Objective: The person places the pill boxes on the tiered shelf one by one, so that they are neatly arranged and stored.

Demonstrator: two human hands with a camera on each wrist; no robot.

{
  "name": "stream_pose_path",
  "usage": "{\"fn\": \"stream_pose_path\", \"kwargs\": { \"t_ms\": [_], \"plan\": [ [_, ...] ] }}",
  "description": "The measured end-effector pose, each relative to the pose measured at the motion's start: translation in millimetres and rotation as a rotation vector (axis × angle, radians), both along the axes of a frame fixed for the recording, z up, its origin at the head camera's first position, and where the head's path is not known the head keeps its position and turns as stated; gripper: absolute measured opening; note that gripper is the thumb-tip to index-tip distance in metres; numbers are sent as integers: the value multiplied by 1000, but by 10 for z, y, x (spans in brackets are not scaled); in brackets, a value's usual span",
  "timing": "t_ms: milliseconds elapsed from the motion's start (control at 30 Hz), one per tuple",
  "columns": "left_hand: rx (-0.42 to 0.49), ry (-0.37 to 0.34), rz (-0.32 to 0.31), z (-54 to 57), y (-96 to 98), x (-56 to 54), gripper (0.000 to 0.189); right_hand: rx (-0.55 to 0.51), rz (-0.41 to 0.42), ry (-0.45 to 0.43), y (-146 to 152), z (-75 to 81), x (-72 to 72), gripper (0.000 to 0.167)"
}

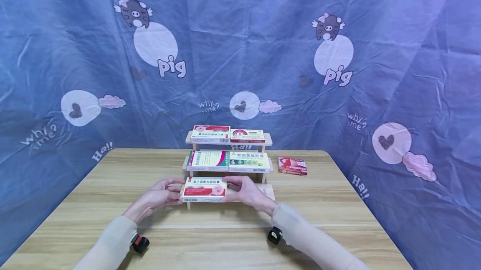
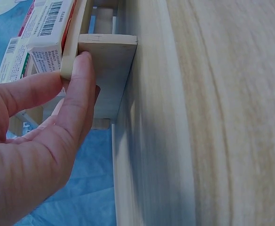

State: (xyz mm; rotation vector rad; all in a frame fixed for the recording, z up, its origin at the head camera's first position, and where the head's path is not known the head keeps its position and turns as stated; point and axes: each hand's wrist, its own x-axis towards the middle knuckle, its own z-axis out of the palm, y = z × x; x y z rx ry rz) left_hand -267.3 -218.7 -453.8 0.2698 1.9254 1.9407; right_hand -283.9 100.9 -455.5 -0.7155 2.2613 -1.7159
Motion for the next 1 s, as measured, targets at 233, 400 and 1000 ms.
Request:
{"fn": "stream_pose_path", "kwargs": {
  "t_ms": [233, 400, 1000],
  "plan": [
    [-9, -2, -1, 5, 6, -9, 68, -4, -15, -19, 132, -4, 5, 59],
    [-12, -3, -3, 17, 9, -5, 67, 4, -21, 5, 252, -11, -3, 49],
    [-29, -11, 9, 40, 13, 3, 66, 69, -4, 30, 802, 47, -26, 24]
  ]
}}
